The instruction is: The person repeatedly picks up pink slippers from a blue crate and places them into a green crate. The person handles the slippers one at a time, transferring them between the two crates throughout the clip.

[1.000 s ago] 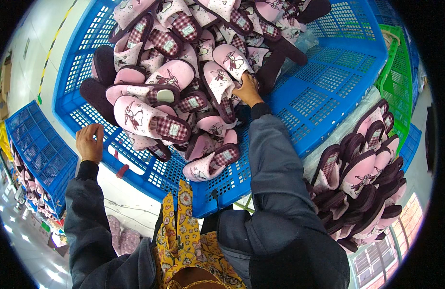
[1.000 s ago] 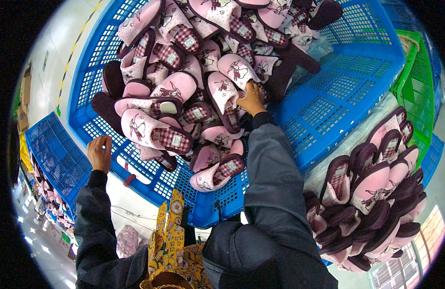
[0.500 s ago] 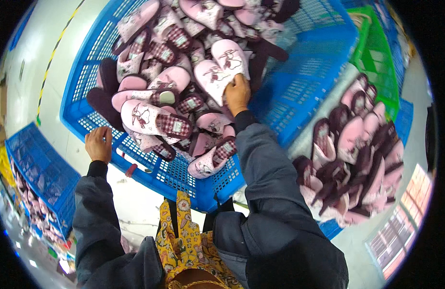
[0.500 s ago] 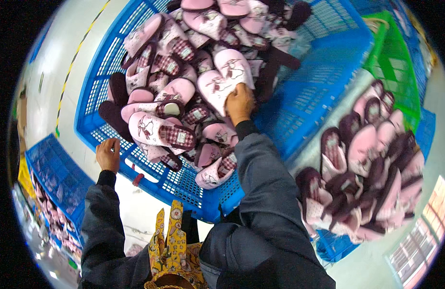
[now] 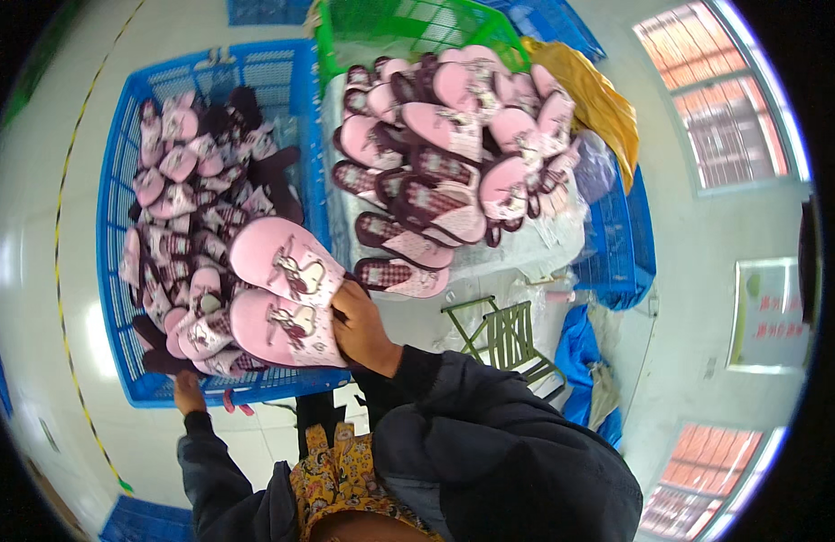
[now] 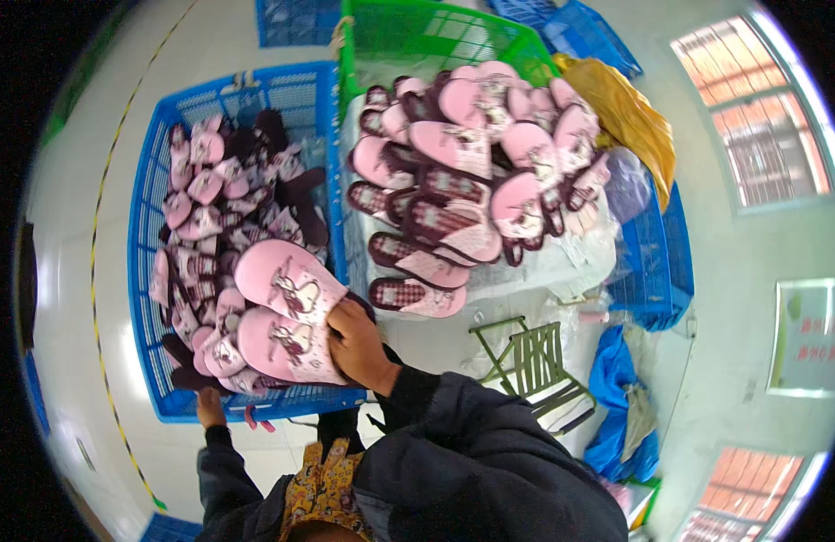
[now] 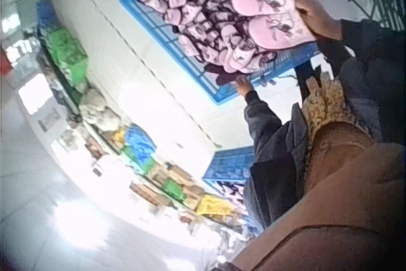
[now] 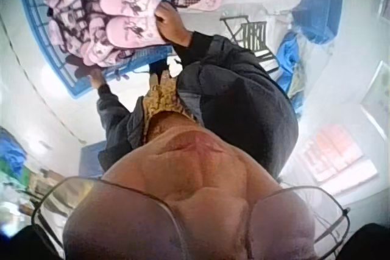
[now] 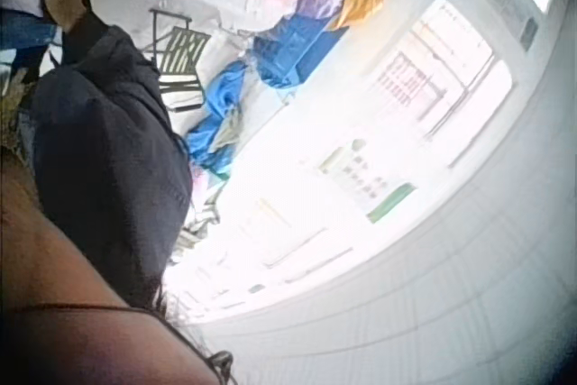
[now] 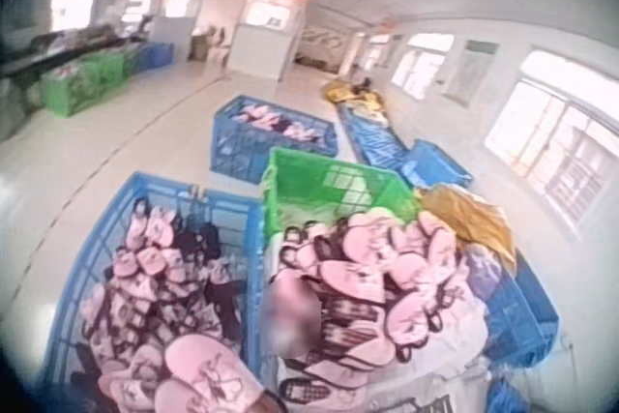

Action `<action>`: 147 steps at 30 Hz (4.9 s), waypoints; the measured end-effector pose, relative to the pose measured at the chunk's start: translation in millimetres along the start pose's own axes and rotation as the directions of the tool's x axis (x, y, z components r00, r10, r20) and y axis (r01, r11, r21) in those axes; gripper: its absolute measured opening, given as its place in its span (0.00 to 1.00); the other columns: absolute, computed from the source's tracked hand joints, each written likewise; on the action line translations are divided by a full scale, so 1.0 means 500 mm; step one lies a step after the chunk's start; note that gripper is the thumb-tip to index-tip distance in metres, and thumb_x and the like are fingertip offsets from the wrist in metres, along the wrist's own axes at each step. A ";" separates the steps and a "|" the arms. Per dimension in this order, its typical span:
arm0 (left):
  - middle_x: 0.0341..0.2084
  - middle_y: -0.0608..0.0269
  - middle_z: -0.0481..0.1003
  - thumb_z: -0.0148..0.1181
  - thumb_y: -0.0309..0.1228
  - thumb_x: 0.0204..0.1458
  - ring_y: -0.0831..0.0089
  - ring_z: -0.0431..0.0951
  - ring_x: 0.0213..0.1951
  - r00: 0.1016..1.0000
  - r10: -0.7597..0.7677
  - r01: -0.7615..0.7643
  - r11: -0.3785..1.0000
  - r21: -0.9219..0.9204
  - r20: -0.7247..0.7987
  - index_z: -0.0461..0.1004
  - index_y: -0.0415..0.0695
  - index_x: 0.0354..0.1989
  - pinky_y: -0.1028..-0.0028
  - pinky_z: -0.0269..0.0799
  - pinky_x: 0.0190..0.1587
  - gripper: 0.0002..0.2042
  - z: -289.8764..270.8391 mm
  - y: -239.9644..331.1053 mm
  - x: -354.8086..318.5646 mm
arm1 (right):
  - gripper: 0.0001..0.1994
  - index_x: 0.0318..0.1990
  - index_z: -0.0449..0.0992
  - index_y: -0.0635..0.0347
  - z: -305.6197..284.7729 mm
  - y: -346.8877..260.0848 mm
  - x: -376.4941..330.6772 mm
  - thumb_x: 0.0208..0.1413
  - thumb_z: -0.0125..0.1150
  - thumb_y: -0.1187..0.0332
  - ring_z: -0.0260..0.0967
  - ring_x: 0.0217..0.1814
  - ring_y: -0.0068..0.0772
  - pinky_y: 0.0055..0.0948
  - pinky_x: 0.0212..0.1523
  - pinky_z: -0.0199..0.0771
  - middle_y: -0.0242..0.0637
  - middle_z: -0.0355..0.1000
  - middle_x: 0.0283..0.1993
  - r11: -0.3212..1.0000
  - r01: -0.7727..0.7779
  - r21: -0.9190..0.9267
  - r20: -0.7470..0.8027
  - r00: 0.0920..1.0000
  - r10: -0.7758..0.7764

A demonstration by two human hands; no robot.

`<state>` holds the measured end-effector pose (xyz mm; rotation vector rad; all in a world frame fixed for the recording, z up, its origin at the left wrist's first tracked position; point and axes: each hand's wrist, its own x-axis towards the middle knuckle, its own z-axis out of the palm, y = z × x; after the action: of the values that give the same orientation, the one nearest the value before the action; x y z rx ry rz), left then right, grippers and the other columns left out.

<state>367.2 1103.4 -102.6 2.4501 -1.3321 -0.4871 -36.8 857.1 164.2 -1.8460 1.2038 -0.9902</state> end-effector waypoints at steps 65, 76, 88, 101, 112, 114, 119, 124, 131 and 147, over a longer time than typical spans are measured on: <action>0.29 0.53 0.77 0.55 0.35 0.51 0.53 0.77 0.35 0.997 -0.070 0.067 0.993 0.098 0.031 0.76 0.46 0.32 0.59 0.72 0.37 0.07 0.032 0.164 -0.047 | 0.12 0.35 0.73 0.61 0.126 0.228 -0.114 0.59 0.57 0.60 0.64 0.24 0.19 0.24 0.25 0.64 0.31 0.70 0.27 0.730 -0.680 0.062 0.822 0.450 0.349; 0.27 0.63 0.78 0.56 0.39 0.52 0.64 0.77 0.31 0.949 -0.298 0.313 0.925 0.214 -0.099 0.77 0.48 0.27 0.65 0.66 0.38 0.10 -0.022 0.109 0.039 | 0.08 0.37 0.76 0.61 0.640 0.572 0.160 0.54 0.56 0.67 0.65 0.29 0.18 0.23 0.31 0.66 0.28 0.71 0.28 0.707 -0.705 0.060 0.657 0.561 0.504; 0.25 0.63 0.77 0.61 0.33 0.48 0.66 0.75 0.28 0.930 -0.358 0.368 0.894 0.257 -0.084 0.76 0.46 0.27 0.68 0.64 0.35 0.05 -0.017 0.113 0.052 | 0.10 0.43 0.75 0.51 0.984 0.854 0.181 0.56 0.58 0.61 0.66 0.35 0.26 0.25 0.32 0.64 0.30 0.72 0.38 0.289 -0.955 0.069 0.693 0.254 0.674; 0.24 0.64 0.76 0.60 0.32 0.49 0.66 0.73 0.27 0.954 -0.289 0.300 0.917 0.264 -0.083 0.75 0.46 0.27 0.68 0.63 0.33 0.04 -0.016 0.105 0.061 | 0.06 0.31 0.70 0.52 0.862 0.746 0.262 0.57 0.57 0.63 0.57 0.23 0.19 0.21 0.22 0.56 0.25 0.63 0.24 0.215 -0.785 0.582 0.379 0.495 0.782; 0.25 0.63 0.77 0.60 0.35 0.49 0.64 0.75 0.29 0.930 -0.354 0.367 0.896 0.251 -0.094 0.77 0.47 0.27 0.66 0.64 0.35 0.06 -0.020 0.103 0.044 | 0.13 0.45 0.71 0.68 0.678 0.435 0.172 0.61 0.53 0.66 0.68 0.39 0.24 0.27 0.41 0.69 0.39 0.73 0.40 0.797 -0.498 0.341 0.427 0.837 0.341; 0.26 0.63 0.77 0.60 0.35 0.48 0.64 0.75 0.29 0.933 -0.347 0.361 0.898 0.251 -0.099 0.77 0.47 0.27 0.66 0.64 0.36 0.06 -0.020 0.103 0.046 | 0.12 0.48 0.70 0.67 0.699 0.417 0.120 0.60 0.53 0.69 0.69 0.43 0.25 0.26 0.43 0.70 0.39 0.73 0.43 0.782 -0.527 0.333 0.556 0.779 0.289; 0.25 0.63 0.77 0.59 0.35 0.49 0.65 0.76 0.30 0.941 -0.327 0.338 0.912 0.230 -0.088 0.77 0.47 0.27 0.66 0.65 0.37 0.06 -0.025 0.106 0.045 | 0.18 0.47 0.65 0.67 0.780 0.430 0.008 0.48 0.59 0.78 0.71 0.42 0.28 0.28 0.43 0.71 0.42 0.73 0.42 0.750 -0.610 0.257 0.830 0.537 0.151; 0.26 0.63 0.78 0.59 0.35 0.48 0.63 0.76 0.31 0.945 -0.310 0.324 0.928 0.187 -0.102 0.77 0.47 0.27 0.65 0.65 0.37 0.06 -0.027 0.094 0.031 | 0.17 0.43 0.68 0.69 0.779 0.409 0.014 0.44 0.61 0.76 0.72 0.41 0.53 0.39 0.41 0.71 0.54 0.73 0.38 0.953 -0.281 0.111 0.836 0.545 0.063; 0.23 0.62 0.75 0.57 0.35 0.49 0.61 0.75 0.31 0.955 -0.241 0.272 0.944 0.186 -0.173 0.73 0.49 0.26 0.62 0.64 0.37 0.05 -0.018 0.077 0.027 | 0.09 0.35 0.73 0.68 0.755 0.297 -0.023 0.46 0.52 0.73 0.67 0.42 0.62 0.49 0.42 0.68 0.59 0.70 0.36 0.994 -0.009 -0.111 0.626 0.776 0.076; 0.34 0.48 0.76 0.54 0.28 0.51 0.55 0.76 0.39 0.989 -0.140 0.121 0.959 -0.256 -0.056 0.73 0.37 0.38 0.65 0.71 0.42 0.09 0.065 0.189 -0.115 | 0.22 0.52 0.71 0.59 -0.105 0.063 -0.103 0.46 0.56 0.78 0.57 0.63 0.53 0.42 0.61 0.59 0.47 0.66 0.57 0.986 -0.014 0.169 0.433 0.899 -0.061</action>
<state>253.4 1099.2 -83.3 2.3286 -1.0146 -0.5563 -109.4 887.9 149.7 -1.8229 0.8013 -0.6166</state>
